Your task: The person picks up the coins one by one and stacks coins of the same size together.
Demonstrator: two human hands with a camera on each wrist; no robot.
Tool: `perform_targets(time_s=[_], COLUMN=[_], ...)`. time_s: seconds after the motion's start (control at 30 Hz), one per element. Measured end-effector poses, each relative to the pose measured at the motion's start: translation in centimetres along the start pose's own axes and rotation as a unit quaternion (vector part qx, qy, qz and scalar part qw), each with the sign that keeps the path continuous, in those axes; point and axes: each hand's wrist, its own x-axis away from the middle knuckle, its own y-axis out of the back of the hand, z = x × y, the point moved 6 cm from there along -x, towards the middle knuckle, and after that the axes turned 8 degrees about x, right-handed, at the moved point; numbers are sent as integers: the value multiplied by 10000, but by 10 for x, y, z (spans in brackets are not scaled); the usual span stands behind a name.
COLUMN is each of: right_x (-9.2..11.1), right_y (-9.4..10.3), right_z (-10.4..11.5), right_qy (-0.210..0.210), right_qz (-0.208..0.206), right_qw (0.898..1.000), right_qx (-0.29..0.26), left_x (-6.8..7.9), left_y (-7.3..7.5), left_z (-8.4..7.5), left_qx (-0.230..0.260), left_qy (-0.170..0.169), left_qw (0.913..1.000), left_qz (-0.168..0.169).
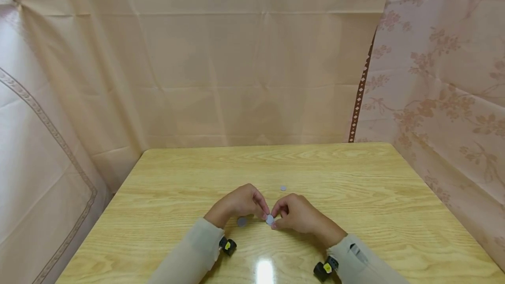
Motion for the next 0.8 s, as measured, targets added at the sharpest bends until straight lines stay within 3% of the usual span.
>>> perform_targets(time_s=[0.8], right_x=[-1], right_y=[0], right_z=[-1], right_qy=[53], right_qz=[16], right_qw=[10000], right_qx=[20], left_x=[1], left_y=[0], left_z=[-3], left_qx=[-238], left_qy=[196], left_qw=[9993], left_qz=[-202])
